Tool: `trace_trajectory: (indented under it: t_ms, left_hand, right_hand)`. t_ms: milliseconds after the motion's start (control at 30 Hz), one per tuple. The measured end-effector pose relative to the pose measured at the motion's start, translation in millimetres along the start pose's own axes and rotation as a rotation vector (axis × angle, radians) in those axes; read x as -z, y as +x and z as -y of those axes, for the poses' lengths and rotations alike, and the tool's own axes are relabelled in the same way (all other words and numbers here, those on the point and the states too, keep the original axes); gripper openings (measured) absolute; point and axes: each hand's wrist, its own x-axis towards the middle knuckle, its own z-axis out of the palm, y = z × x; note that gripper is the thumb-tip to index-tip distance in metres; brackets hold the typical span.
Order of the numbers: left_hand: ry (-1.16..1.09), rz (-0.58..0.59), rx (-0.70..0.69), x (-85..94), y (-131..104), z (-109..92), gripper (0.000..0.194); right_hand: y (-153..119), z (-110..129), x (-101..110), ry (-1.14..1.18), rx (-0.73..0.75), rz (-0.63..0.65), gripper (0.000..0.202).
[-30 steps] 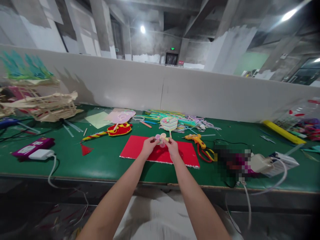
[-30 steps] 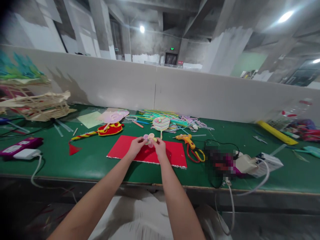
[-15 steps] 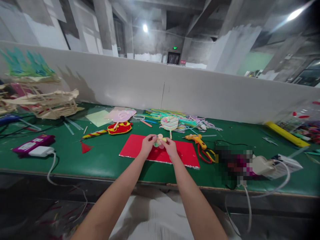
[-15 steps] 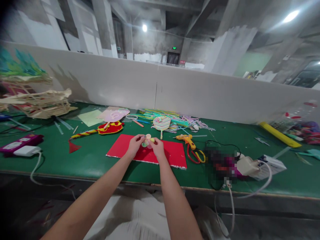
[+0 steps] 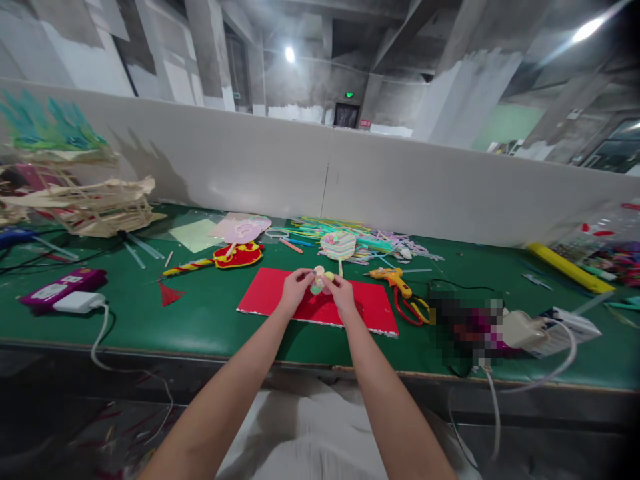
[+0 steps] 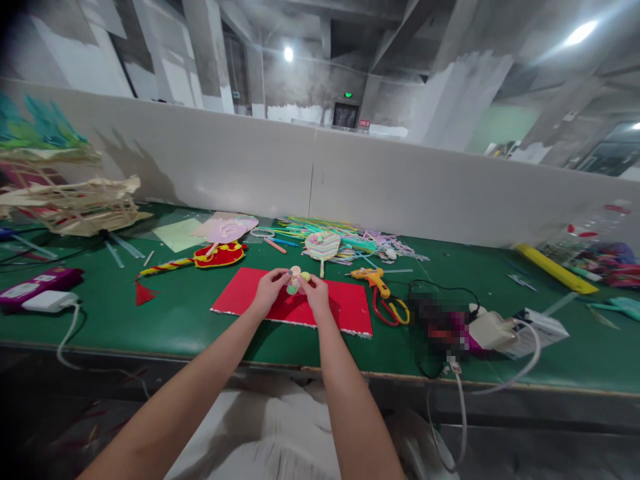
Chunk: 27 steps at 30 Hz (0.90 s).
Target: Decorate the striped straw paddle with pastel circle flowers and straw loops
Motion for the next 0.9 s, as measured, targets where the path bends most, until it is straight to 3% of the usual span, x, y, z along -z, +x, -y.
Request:
trace_trajectory:
  t_ms: [900]
  left_hand:
    - [-0.048, 0.122, 0.015, 2.3, 4.5, 7.6, 0.035]
  right_hand:
    - [-2.0, 6.9, 0.8, 0.055, -0.062, -0.045, 0.037]
